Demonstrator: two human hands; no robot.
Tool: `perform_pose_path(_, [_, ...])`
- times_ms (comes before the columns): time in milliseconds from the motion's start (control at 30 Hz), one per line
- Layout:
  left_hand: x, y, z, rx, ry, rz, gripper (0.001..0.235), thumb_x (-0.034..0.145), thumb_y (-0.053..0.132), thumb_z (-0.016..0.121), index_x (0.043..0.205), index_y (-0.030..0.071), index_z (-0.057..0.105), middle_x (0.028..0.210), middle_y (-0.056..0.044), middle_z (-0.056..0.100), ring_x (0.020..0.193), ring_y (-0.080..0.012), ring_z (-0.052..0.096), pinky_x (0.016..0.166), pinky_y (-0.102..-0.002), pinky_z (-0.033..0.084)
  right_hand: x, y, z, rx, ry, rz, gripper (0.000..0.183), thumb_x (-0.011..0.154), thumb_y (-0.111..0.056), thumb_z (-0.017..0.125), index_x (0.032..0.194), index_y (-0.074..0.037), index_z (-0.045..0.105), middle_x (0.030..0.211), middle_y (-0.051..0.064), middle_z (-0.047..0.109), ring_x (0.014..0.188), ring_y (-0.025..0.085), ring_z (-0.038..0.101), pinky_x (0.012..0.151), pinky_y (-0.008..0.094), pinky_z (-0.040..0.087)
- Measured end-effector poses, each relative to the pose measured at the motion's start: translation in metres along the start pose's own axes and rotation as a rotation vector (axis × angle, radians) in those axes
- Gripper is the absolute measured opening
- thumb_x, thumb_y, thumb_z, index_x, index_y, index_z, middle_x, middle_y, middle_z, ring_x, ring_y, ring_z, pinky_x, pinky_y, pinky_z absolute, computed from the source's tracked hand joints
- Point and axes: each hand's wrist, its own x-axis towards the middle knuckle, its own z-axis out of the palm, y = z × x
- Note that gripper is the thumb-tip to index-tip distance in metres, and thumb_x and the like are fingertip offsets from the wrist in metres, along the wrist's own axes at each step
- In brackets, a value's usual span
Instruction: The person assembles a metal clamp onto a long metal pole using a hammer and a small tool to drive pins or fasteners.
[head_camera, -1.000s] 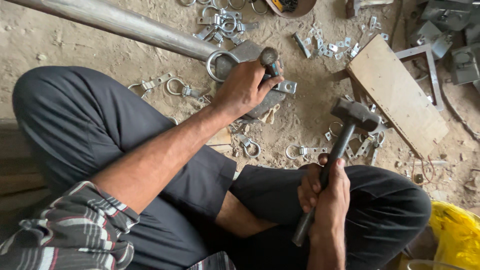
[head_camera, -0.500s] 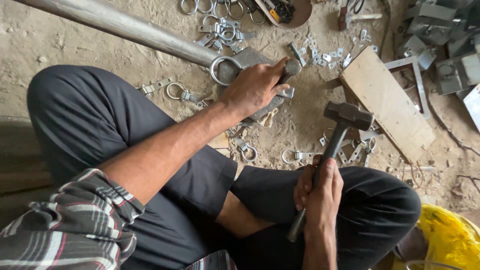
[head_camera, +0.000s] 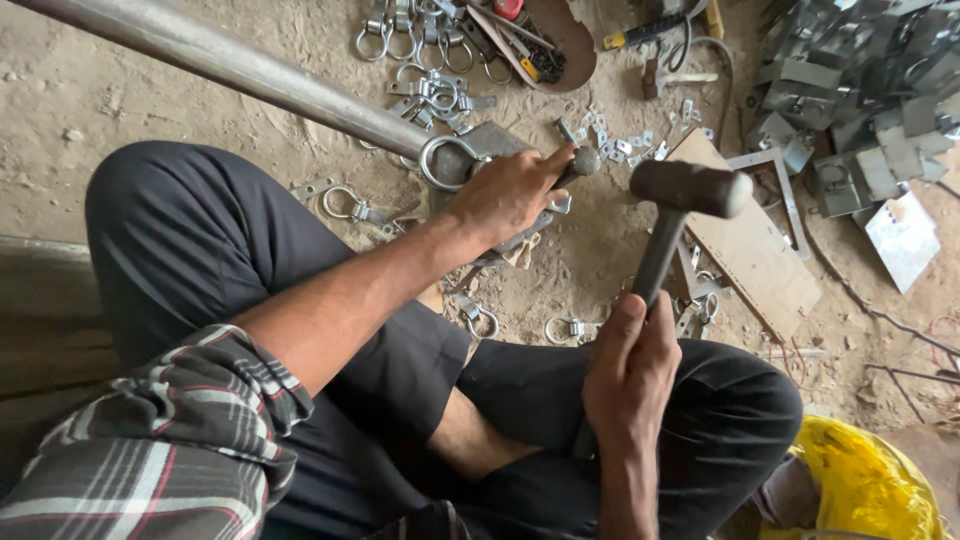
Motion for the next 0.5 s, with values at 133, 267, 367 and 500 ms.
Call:
perform_pose_path(133, [0.002,0.006,-0.008,0.022,0.036,0.027,0.053,0.102,0.023,0.066,0.145,0.015,0.036,0.07,-0.009,0.061,0.052,-0.0222,0.062,0.04,-0.036,0.051,0.011,-0.001,0.006,-0.198,0.015,-0.101,0.032,0.112,-0.028,0.044,0.09,-0.005,0.047,0.054,0.006,0.047,0.043,0.015,0.044,0.042,0.038,0.033])
perform_pose_path(267, [0.002,0.012,-0.009,0.014,-0.1,-0.101,0.043,0.11,0.025,0.059,0.146,0.017,0.037,0.07,-0.007,0.06,0.048,-0.0183,0.06,0.041,-0.032,0.051,0.012,0.006,0.016,-0.203,-0.026,-0.112,0.032,0.111,-0.027,0.046,0.088,-0.004,0.046,0.052,0.009,0.046,0.04,0.02,0.044,0.041,0.042,0.032])
perform_pose_path(367, [0.001,0.014,-0.011,0.011,-0.026,-0.054,0.056,0.104,0.022,0.062,0.15,0.013,0.033,0.068,-0.008,0.06,0.047,-0.0193,0.06,0.036,-0.032,0.055,0.008,0.008,0.02,-0.23,-0.017,-0.182,0.033,0.112,-0.026,0.046,0.089,-0.003,0.045,0.054,0.011,0.046,0.042,0.024,0.045,0.045,0.044,0.032])
perform_pose_path(500, [0.003,0.012,-0.01,0.054,-0.035,-0.055,0.055,0.102,0.025,0.063,0.149,0.012,0.036,0.066,-0.008,0.06,0.049,-0.0199,0.06,0.04,-0.033,0.054,0.009,0.007,0.018,-0.25,-0.017,-0.132,0.032,0.111,-0.027,0.047,0.089,-0.002,0.046,0.054,0.014,0.048,0.042,0.027,0.049,0.045,0.046,0.034])
